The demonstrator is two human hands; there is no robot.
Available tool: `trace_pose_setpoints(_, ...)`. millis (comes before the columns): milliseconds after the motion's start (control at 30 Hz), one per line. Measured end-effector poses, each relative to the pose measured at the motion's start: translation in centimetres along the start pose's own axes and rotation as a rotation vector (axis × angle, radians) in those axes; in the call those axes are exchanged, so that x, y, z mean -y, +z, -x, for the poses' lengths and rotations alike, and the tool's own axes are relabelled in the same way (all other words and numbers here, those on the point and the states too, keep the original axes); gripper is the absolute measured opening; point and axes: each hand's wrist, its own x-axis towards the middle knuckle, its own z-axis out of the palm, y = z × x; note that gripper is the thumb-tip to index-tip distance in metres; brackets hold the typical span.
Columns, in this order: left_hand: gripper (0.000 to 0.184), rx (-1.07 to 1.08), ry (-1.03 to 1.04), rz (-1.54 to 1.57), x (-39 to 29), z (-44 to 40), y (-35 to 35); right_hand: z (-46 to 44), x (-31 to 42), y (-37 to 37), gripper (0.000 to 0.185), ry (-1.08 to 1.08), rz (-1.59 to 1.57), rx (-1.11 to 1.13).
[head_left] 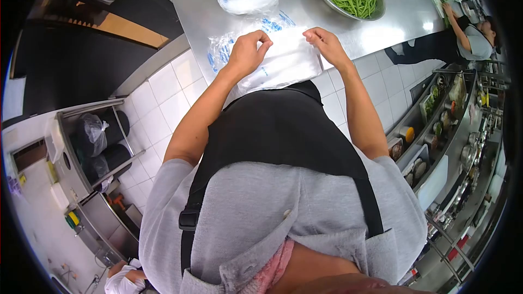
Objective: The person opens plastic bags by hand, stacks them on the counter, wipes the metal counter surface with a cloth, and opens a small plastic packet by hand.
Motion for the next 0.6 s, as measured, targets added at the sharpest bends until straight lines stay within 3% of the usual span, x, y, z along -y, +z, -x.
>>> trace_pose_setpoints(67,0.015,0.042,-0.031,0.028,-0.4,-0.1,0.2,1.4,2.9,-0.4,0.032,0.031,0.067,0.089)
trace_pose_setpoints(133,0.016,0.070,-0.026,0.031,-0.4,0.2,0.3,3.2,3.1,0.3,0.033,-0.102,0.186,0.099)
trace_pose_setpoints(300,0.026,0.120,0.059,-0.031,-0.8,2.1,-0.1,4.4,-0.5,0.6,0.024,-0.155,0.399,0.149)
trace_pose_setpoints(333,0.040,0.236,0.045,-0.013,-1.1,2.3,-0.5,4.3,-0.7,0.9,0.017,-0.101,0.275,0.084)
trace_pose_setpoints(433,0.055,0.150,0.270,-0.149,-2.0,2.6,0.5,2.9,-0.5,0.7,0.020,-0.042,0.110,0.034)
trace_pose_setpoints(600,0.031,0.024,0.188,-0.318,0.4,0.4,1.8,-0.3,0.0,0.0,0.038,-0.037,0.087,0.112)
